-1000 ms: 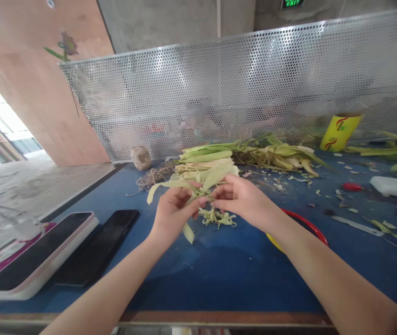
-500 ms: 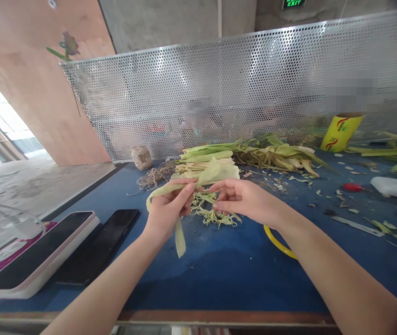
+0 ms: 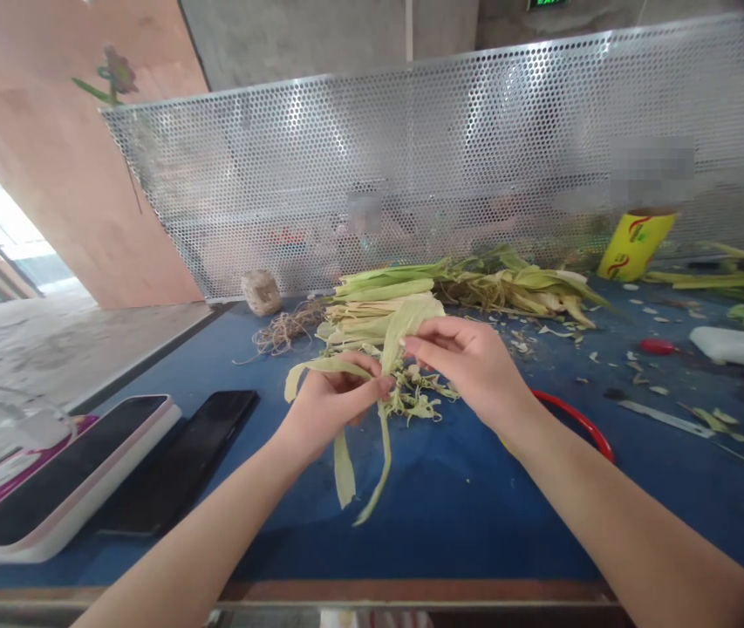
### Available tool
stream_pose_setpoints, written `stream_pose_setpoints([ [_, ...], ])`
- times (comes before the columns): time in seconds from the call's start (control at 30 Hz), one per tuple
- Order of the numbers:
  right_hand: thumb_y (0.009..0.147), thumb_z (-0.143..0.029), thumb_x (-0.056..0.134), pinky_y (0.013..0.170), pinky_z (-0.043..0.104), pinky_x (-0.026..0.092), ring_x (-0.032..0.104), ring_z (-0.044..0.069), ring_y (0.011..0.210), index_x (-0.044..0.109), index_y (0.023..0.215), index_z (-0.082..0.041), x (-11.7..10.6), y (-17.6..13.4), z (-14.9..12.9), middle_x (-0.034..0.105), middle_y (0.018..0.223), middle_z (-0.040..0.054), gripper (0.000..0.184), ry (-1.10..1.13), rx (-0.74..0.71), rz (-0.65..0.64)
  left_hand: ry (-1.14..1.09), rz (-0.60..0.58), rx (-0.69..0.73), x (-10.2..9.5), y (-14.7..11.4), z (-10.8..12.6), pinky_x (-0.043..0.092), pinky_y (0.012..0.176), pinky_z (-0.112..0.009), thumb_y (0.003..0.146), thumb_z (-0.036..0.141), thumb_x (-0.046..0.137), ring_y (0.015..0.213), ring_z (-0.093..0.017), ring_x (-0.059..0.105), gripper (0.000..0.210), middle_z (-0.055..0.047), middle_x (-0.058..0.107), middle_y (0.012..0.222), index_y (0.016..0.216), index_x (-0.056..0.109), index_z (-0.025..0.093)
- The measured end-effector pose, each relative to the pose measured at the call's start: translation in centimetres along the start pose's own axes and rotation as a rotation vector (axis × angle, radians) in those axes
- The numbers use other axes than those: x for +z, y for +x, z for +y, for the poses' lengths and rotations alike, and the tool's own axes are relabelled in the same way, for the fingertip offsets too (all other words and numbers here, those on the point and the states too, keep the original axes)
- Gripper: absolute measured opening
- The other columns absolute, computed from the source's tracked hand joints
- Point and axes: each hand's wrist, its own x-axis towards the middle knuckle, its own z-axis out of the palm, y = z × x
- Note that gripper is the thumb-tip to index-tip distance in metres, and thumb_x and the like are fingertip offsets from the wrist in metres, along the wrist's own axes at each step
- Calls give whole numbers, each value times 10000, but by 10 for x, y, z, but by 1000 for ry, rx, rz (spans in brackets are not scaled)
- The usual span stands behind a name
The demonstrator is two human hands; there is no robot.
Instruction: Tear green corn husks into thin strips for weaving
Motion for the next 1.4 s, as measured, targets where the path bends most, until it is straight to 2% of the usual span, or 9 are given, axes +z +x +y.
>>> stream_pose_setpoints([
  [0.2,725,-414,597,536,261,380,462,102,534,587,681,-180,-7,5,9,506,569,-13,239,54,-20,91,-66,-10,-17,1,0,-1,242,370,-184,637,278,687,375,-38,353,170,6,571,513,692,586,152],
  [0.33,727,-489,570,580,275,433,553,148,683,569,812,-183,-3,4,14,594,750,40,317,-17,187,-126,-242,-15,-6,0,2,0,247,381,-180,690,345,638,448,-55,359,233,12,475,506,730,632,116],
  [0.43,684,-378,657,647,280,461,589,165,786,572,886,-192,4,-1,13,628,879,51,287,-30,249,-317,-226,58,21,-1,3,0,263,386,-178,642,303,692,447,-53,366,226,38,435,481,772,655,122],
  [0.57,750,-305,591,634,268,462,602,132,658,580,719,-173,9,-5,8,656,708,30,136,-36,224,-448,-163,132,50,-2,5,-1,283,393,-175,547,225,760,425,-39,382,267,47,481,488,776,657,136],
  [0.8,761,-345,573,613,273,466,595,131,636,573,672,-178,0,0,9,662,705,39,189,-101,225,-431,-223,116,96,-7,6,2,264,380,-168,692,353,651,406,-34,327,294,70,333,447,879,684,129],
  [0.87,749,-364,587,619,278,468,595,137,679,582,835,-198,2,0,12,651,784,38,187,-60,228,-396,-166,112,127,-6,5,3,269,382,-173,729,369,610,394,-38,329,335,78,292,438,969,670,143],
  [1.0,677,-351,663,586,266,469,579,134,700,438,1135,-270,17,-4,15,598,882,18,517,147,151,-233,7,101,150,-1,1,1,260,361,-174,751,395,572,393,-48,327,378,68,306,436,1048,645,171],
  [1.3,687,-292,644,460,210,390,454,68,476,614,971,-211,27,-10,12,512,593,-42,297,241,76,-188,61,146,213,-2,2,-9,316,313,-172,743,402,567,414,-71,326,324,29,444,493,995,674,227],
  [1.4,722,-293,610,460,203,396,473,63,482,630,969,-210,28,-12,13,524,621,-35,261,295,67,-167,121,176,223,0,0,-7,378,314,-160,755,407,551,586,-110,485,356,-27,580,785,1063,632,250],
])
